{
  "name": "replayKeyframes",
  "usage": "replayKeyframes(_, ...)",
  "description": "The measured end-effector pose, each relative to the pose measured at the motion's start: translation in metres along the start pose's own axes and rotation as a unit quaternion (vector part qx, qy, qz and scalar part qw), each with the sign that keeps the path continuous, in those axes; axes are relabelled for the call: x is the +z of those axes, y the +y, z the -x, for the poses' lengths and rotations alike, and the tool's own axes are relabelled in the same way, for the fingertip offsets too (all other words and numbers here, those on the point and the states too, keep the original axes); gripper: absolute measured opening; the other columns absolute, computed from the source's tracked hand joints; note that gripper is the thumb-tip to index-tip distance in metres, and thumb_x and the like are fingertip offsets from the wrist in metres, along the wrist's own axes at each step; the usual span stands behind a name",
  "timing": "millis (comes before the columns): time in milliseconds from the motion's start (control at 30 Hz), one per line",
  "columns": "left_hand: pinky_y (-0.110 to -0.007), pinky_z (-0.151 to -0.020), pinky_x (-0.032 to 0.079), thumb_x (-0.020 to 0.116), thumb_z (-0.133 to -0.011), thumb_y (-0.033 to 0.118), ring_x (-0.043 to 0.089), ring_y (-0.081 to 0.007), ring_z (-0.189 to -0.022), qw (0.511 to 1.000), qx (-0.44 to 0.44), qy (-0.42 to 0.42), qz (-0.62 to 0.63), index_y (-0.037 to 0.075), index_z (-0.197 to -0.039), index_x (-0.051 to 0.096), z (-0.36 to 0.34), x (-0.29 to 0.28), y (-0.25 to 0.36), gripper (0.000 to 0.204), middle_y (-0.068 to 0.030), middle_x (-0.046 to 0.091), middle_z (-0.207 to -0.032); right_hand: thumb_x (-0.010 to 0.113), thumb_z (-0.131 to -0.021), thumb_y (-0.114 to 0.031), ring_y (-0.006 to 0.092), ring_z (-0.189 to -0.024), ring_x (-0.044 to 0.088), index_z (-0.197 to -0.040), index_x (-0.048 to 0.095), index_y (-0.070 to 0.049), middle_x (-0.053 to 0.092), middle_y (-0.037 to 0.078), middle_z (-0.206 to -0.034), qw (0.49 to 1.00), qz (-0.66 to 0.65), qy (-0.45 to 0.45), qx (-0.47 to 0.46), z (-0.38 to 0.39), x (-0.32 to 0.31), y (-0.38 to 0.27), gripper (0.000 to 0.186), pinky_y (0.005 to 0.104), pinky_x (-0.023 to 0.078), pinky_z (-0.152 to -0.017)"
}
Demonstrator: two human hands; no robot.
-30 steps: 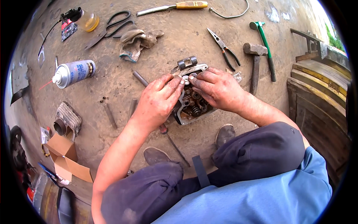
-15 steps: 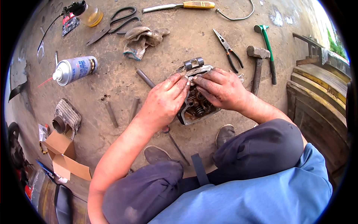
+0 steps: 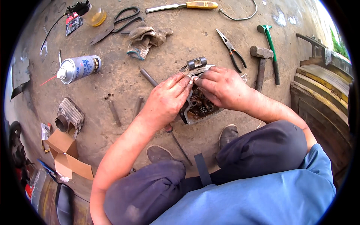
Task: The person fits valve springs and retainers into an engine cylinder head by hand and strikes a metal tool with a hammer to secure the valve components.
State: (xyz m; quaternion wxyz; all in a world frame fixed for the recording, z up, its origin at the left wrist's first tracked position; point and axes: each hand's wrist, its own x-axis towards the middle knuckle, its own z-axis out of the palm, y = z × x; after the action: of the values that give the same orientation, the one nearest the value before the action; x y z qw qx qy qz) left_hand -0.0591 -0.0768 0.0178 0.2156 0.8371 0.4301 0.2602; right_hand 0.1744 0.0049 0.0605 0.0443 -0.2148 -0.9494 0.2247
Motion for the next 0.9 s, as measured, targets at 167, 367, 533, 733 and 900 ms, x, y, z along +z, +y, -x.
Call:
replayKeyframes(167, -0.042, -0.105, 0.055, 0.066, -0.078, 0.007, 0.064, -0.0330, -0.124, 1.000, 0.002, -0.001, -0.011, -0.005, -0.123, 0.070, -0.004, -0.004, 0.000, 0.047, -0.0153, 0.069, -0.127, 0.074, -0.083, -0.012, 0.0346, -0.099, 0.069, -0.116, 0.071, -0.005, 0.070, 0.012, -0.104, 0.996, -0.073, 0.036, 0.046, 0.006, 0.006, 0.005, 0.034, 0.0431, 0.058, -0.087)
replayKeyframes(367, -0.042, -0.104, 0.056, 0.066, -0.078, 0.006, 0.065, -0.0328, -0.123, 1.000, 0.012, 0.000, -0.012, -0.005, -0.122, 0.071, -0.002, -0.002, 0.000, 0.046, -0.0154, 0.069, -0.126, 0.073, -0.086, -0.008, 0.0363, -0.104, 0.070, -0.125, 0.071, -0.006, 0.072, 0.014, -0.109, 0.984, -0.132, 0.064, 0.104, 0.013, 0.001, -0.003, 0.040, 0.0447, 0.059, -0.087)
replayKeyframes(533, -0.042, -0.104, 0.056, 0.067, -0.077, 0.005, 0.066, -0.0325, -0.122, 1.000, 0.007, 0.005, -0.012, -0.004, -0.122, 0.071, -0.001, -0.001, 0.002, 0.046, -0.0150, 0.070, -0.125, 0.073, -0.088, -0.004, 0.0348, -0.097, 0.070, -0.122, 0.073, -0.005, 0.072, 0.014, -0.106, 0.986, -0.096, 0.081, 0.111, 0.015, 0.000, -0.001, 0.034, 0.0426, 0.058, -0.083)
replayKeyframes(733, -0.042, -0.104, 0.056, 0.066, -0.079, 0.006, 0.066, -0.0320, -0.122, 0.999, 0.006, 0.002, -0.034, -0.005, -0.122, 0.071, -0.004, -0.004, 0.006, 0.045, -0.0146, 0.070, -0.125, 0.075, -0.087, -0.005, 0.0340, -0.096, 0.070, -0.123, 0.074, -0.007, 0.072, 0.013, -0.106, 0.992, -0.067, 0.081, 0.076, 0.016, 0.011, 0.001, 0.036, 0.0424, 0.058, -0.082)
replayKeyframes(900, -0.042, -0.104, 0.056, 0.065, -0.080, 0.006, 0.066, -0.0321, -0.122, 0.999, 0.012, -0.003, -0.041, -0.004, -0.122, 0.071, -0.005, -0.004, 0.005, 0.044, -0.0153, 0.070, -0.125, 0.076, -0.086, -0.005, 0.0336, -0.097, 0.070, -0.123, 0.074, -0.007, 0.072, 0.012, -0.107, 0.989, -0.082, 0.101, 0.077, 0.016, 0.013, 0.002, 0.037, 0.0425, 0.058, -0.083)
